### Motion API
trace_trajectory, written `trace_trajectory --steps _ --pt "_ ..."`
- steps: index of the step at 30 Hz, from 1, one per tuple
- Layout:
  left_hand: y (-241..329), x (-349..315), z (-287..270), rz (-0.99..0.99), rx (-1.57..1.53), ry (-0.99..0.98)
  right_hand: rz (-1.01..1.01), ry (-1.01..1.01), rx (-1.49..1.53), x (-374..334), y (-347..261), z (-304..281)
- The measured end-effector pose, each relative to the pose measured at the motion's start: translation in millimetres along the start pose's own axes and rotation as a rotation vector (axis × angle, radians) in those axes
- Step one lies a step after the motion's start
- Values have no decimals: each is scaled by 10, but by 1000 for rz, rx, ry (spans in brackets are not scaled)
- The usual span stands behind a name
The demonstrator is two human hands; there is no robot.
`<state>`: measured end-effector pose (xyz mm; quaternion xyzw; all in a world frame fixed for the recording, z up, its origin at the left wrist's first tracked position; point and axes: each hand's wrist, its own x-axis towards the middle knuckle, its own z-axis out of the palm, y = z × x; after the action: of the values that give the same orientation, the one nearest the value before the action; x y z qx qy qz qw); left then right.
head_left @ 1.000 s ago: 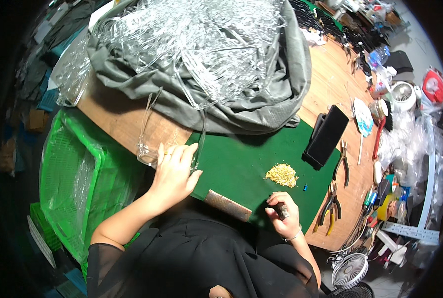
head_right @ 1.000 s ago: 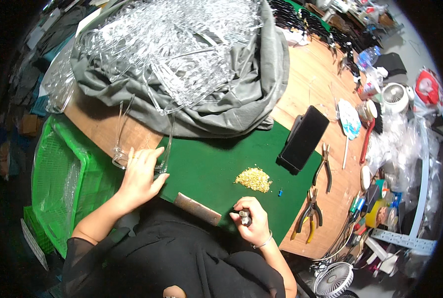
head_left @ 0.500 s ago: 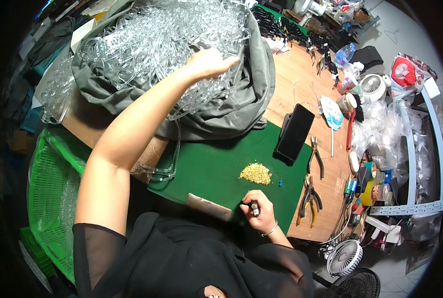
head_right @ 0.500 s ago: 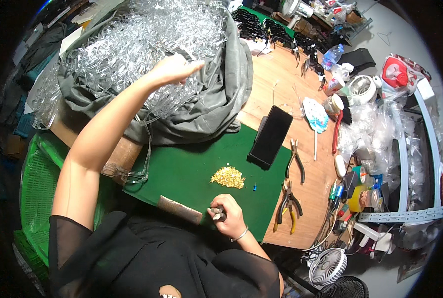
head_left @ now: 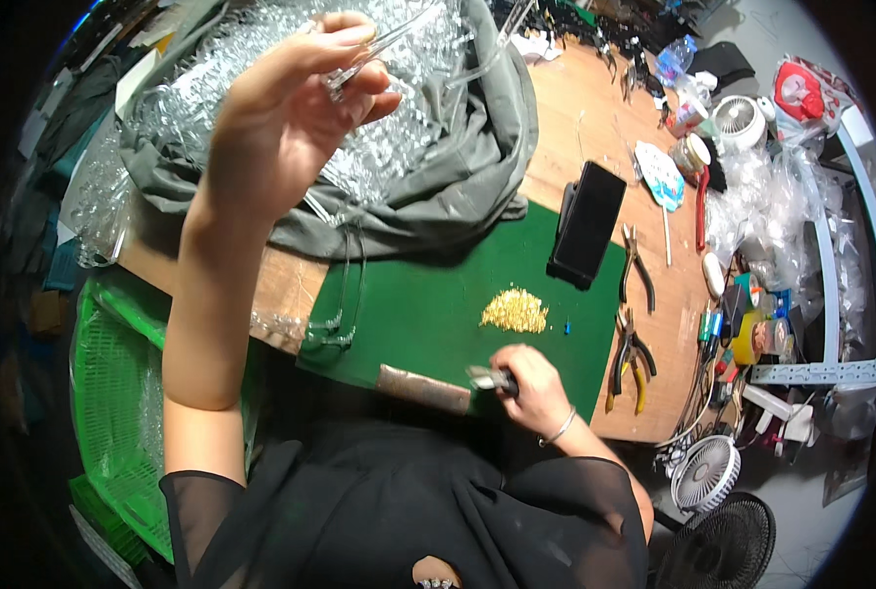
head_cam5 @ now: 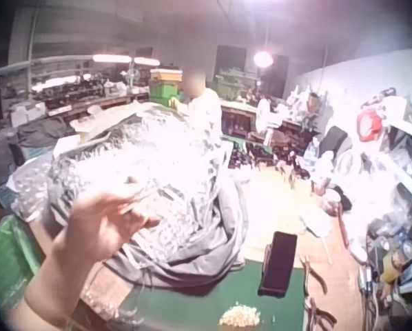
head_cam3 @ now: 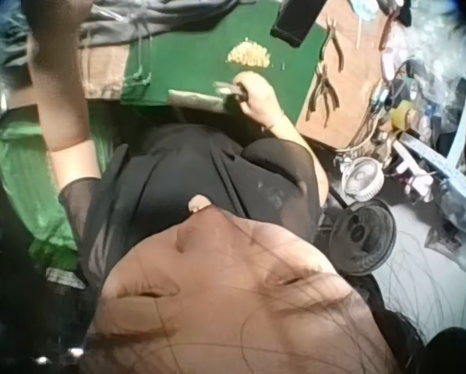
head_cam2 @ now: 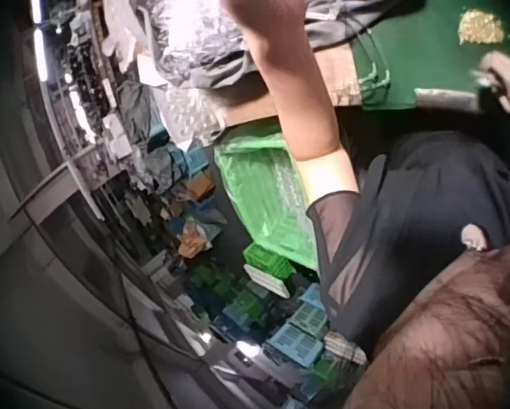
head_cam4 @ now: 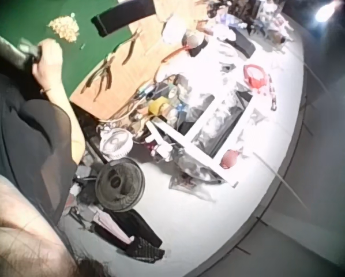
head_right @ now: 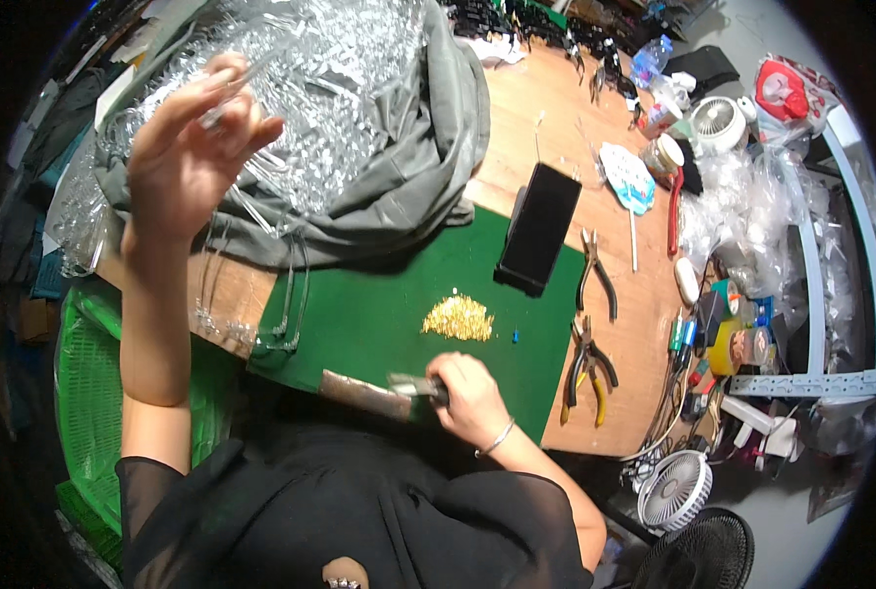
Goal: The person uses pliers to adjust the nose bridge and temple arms of a clear plastic eyeglass frame. They repeatedly squeeze and release the frame parts while rotating the glasses to check alignment. The task continues without visible completion or placement of the finished item.
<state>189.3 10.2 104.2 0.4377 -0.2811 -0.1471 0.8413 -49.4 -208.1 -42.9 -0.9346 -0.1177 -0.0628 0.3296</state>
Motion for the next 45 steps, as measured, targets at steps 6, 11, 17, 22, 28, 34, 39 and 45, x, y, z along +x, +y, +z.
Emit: trace_trajectory --steps 6,11,17,22,28,34,39,45 --pt "-207 -825 613 -106 173 31 117 -89 -602 114 -19 204" --pt "-462 -1484 632 -167 -96 27 166 -123 -323 -7 -101 4" --pt "-678 -1545 693 -322 5 48 343 73 -229 123 171 -128" --pt "-831 -1798 710 -375 -82 86 349 30 -277 83 292 110" --pt "-893 -1837 721 -411 -164 154 341 23 -246 130 263 146" --pt "-930 -1829 738 -516 -159 127 256 101 -382 100 243 262" --pt "-863 -1707 769 -661 -176 61 203 92 -220 72 207 103" --pt "-791 -1733 732 -743 -295 32 -25 204 437 270 -488 -305"
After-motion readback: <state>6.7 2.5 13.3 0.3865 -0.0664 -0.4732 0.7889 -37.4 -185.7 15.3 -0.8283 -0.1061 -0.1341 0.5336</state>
